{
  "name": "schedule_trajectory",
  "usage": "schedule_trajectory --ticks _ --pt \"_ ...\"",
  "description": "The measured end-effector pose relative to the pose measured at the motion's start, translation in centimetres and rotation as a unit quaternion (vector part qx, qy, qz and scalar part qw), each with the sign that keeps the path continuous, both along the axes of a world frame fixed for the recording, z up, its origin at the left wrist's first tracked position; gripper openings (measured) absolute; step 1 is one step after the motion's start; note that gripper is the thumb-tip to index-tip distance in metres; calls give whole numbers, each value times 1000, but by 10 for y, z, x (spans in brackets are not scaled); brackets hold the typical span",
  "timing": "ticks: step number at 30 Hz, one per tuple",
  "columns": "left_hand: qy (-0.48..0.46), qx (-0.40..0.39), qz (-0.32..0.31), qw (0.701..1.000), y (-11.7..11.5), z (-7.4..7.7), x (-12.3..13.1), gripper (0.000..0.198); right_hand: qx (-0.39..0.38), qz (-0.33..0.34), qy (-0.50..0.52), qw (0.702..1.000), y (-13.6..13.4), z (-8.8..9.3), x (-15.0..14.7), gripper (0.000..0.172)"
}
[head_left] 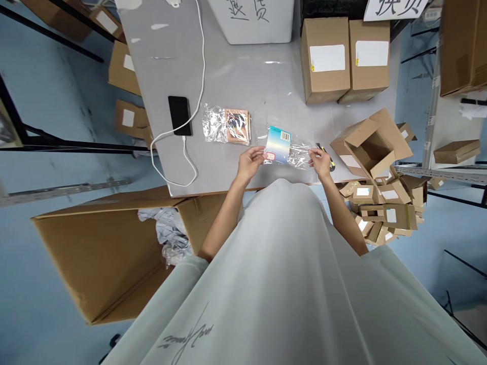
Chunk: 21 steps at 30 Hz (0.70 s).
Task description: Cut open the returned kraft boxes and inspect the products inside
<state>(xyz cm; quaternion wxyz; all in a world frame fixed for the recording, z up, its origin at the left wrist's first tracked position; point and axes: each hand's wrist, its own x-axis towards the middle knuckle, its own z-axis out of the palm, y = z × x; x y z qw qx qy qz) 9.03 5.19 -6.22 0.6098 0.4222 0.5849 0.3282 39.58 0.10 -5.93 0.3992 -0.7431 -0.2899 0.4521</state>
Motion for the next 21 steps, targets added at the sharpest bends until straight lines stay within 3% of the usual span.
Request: schedule_trajectory --ticks 6,9,16,21 --pt "5 -23 20 1000 0 -5 -2 56 -11 -31 18 999 1 8 -15 30" --pt "6 -80 11 997 0 -8 -4 56 -24 -26 10 999 3 11 -21 20" --pt "2 -191 -12 982 -1 -13 -3 42 -23 83 -176 981 7 30 -27 16" --pt "82 -142 -1 987 0 -4 5 27 13 183 -107 977 4 47 -37 26"
